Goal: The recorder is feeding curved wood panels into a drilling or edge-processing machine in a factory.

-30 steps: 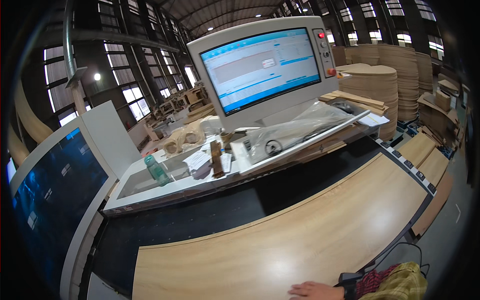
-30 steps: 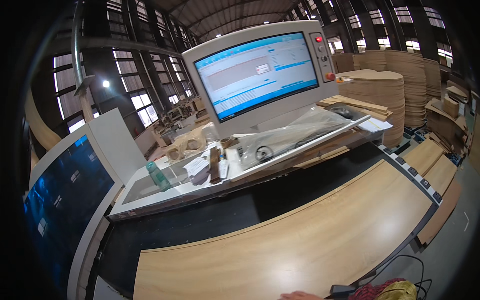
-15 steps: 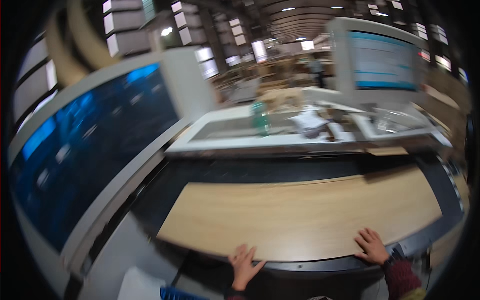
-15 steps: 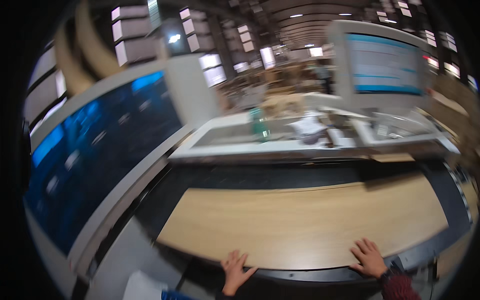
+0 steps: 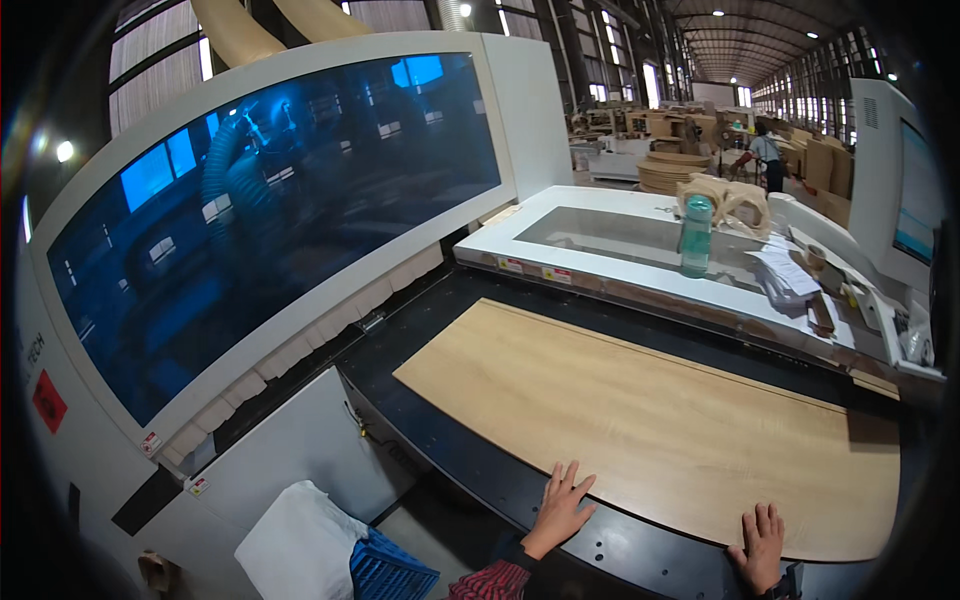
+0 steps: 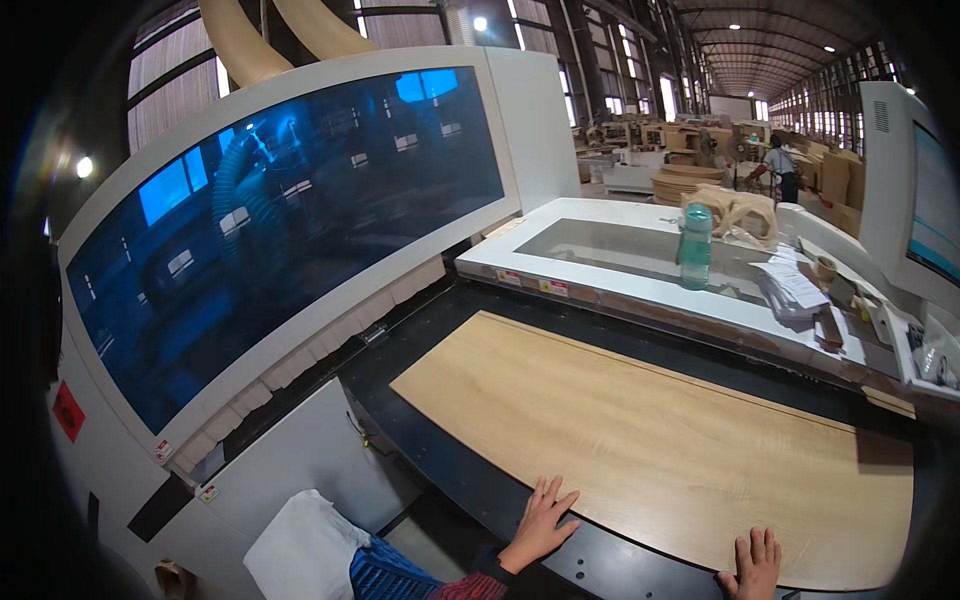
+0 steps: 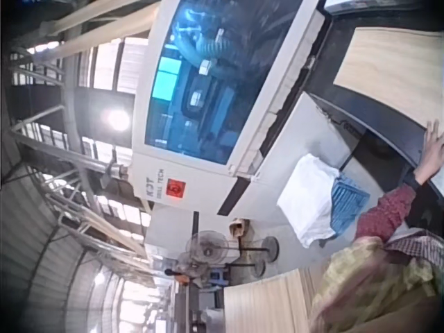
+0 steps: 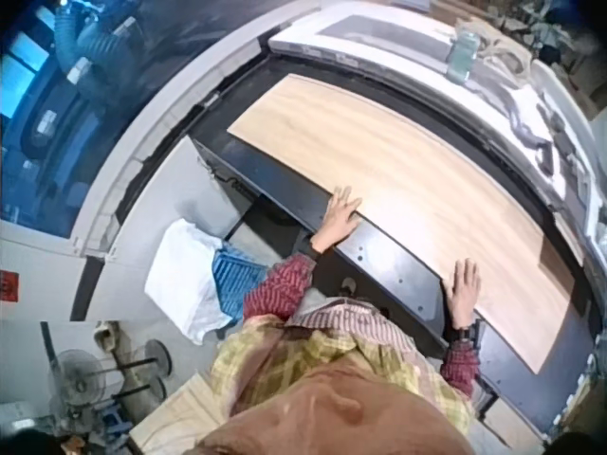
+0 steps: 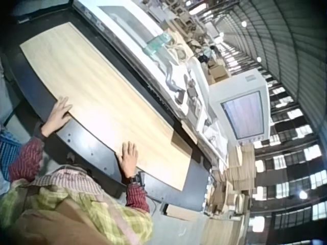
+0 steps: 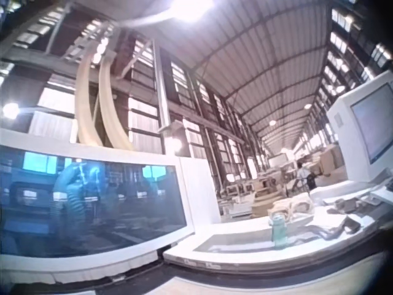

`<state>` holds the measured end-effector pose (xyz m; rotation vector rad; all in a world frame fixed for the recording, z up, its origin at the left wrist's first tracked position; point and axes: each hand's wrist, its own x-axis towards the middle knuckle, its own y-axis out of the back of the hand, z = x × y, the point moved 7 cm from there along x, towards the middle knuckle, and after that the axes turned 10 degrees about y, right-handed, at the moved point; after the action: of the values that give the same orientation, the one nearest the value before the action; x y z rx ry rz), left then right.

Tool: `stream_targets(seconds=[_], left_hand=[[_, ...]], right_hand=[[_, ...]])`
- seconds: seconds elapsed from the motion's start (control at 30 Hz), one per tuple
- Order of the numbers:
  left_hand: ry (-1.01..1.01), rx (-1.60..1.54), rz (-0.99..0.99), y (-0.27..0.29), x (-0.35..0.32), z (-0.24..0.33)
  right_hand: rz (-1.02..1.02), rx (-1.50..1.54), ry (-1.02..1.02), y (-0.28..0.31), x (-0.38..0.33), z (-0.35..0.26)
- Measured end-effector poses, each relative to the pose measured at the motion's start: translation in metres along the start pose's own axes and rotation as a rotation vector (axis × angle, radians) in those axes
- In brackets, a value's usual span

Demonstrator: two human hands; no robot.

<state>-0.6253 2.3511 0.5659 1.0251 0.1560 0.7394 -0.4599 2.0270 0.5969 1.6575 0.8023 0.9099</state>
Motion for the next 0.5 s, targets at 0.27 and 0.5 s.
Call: stream_targets(seconds=[0.27,0.5], left_hand=[[0.014,0.007,-0.09,0.025,0.083,-0.064],[0.016,0.058,-0.128,0.042,0.148,-0.119]], right_hand=[[-0.026,0.009,0.167,-0.009,0.078,-0.037],[-0.01,0.086,-0.036,-0.017,0.106,-0.028]])
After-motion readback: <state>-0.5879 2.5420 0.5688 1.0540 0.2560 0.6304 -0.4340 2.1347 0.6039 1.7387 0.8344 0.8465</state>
